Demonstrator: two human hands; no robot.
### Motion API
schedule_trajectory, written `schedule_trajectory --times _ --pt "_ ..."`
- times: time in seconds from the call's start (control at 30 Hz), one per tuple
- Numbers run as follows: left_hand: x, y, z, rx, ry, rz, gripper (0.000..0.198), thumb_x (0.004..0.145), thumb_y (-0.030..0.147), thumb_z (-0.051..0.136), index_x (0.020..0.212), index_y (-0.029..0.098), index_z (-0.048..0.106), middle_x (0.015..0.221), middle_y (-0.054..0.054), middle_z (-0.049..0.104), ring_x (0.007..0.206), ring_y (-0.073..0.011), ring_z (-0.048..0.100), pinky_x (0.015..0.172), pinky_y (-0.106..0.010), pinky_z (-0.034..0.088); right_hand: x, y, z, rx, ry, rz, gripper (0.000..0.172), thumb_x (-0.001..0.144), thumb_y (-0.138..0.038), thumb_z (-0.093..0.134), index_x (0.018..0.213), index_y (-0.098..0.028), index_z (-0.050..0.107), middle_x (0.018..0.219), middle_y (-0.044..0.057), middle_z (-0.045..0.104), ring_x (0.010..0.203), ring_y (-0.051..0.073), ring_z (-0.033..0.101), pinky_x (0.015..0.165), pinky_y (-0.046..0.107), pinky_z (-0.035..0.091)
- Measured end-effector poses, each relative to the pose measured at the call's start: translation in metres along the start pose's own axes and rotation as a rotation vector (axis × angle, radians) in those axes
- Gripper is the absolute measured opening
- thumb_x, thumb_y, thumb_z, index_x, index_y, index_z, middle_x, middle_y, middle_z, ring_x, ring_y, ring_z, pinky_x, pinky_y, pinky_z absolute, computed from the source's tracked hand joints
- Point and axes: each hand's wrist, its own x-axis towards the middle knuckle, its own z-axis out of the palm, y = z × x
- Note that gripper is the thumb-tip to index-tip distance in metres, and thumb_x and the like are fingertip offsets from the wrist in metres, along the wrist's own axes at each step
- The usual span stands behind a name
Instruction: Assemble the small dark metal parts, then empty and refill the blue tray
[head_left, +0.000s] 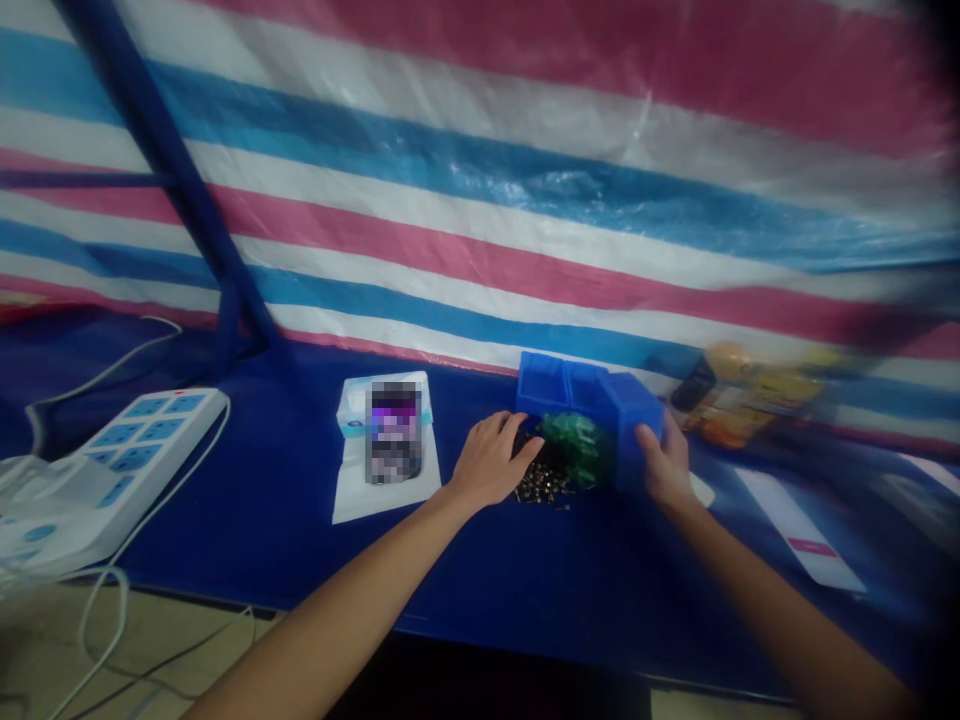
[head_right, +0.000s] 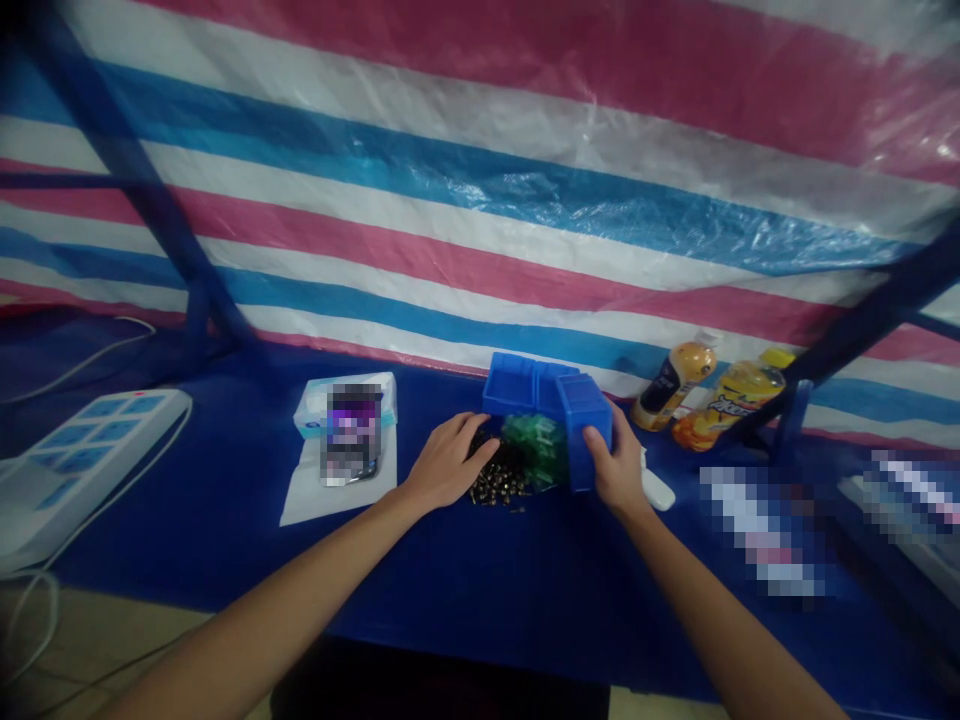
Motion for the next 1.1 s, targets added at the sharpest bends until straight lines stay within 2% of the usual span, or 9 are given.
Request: schedule_trajectory --times 0.33,0.47,0.67,0.8,1.0,1.1 --pt "0.000 0.000 0.000 0.024 -0.025 0.003 0.056 0.096 0.058 0.025 0.135 0.024 0.046 0.133 -0.009 0.051 0.127 -0.0280 0.044 0.108 -0.048 0.034 0.011 -0.011 -0.023 -0.111 -0.245 -0.178 0.067 0.071 -0.054 0.072 0.127 -0.019 0.060 0.125 0.011 0.061 0.116 0.034 0.054 0.099 0.045 0.042" --pt "0.000 0.000 -0.001 0.037 -0.048 0.004 0.055 0.096 0.059 0.025 0.134 0.025 0.046 0.133 -0.008 0.051 0.127 -0.0277 0.044 0.108 -0.049 0.033 0.020 -0.018 -0.032 -0.252 -0.361 -0.282 0.066 0.079 -0.055 0.063 0.134 -0.019 0.053 0.129 0.012 0.059 0.117 0.034 0.055 0.096 0.046 0.046" --pt "0.001 -0.001 0.000 0.028 -0.042 0.007 0.055 0.096 0.059 0.026 0.133 0.024 0.046 0.133 -0.009 0.050 0.127 -0.0276 0.043 0.108 -0.047 0.033 0.039 -0.026 -0.040 -0.309 -0.370 -0.334 0.063 0.087 -0.060 0.052 0.136 -0.021 0.050 0.132 0.012 0.057 0.118 0.032 0.055 0.099 0.043 0.043" --pt "0.000 -0.001 -0.001 0.018 -0.042 0.009 0.055 0.096 0.060 0.027 0.133 0.024 0.047 0.133 -0.009 0.050 0.128 -0.0279 0.043 0.108 -0.048 0.034 0.045 -0.038 -0.041 -0.316 -0.365 -0.327 0.065 0.088 -0.062 0.048 0.135 -0.017 0.051 0.131 0.014 0.057 0.117 0.031 0.055 0.101 0.042 0.040" --pt "0.000 -0.004 0.001 0.002 -0.018 0.017 0.053 0.095 0.058 0.030 0.132 0.025 0.048 0.133 -0.009 0.050 0.129 -0.0282 0.042 0.109 -0.048 0.034 0.053 -0.059 -0.047 -0.309 -0.440 -0.269 0.065 0.089 -0.062 0.049 0.135 -0.017 0.051 0.127 0.014 0.059 0.111 0.028 0.057 0.095 0.039 0.043" --pt "0.001 -0.006 0.004 -0.002 0.000 0.030 0.052 0.095 0.057 0.033 0.131 0.024 0.049 0.133 -0.010 0.049 0.130 -0.0287 0.041 0.109 -0.048 0.034 0.050 -0.066 -0.045 -0.297 -0.410 -0.278 0.066 0.087 -0.063 0.052 0.135 -0.017 0.052 0.128 0.014 0.058 0.114 0.028 0.056 0.097 0.039 0.042"
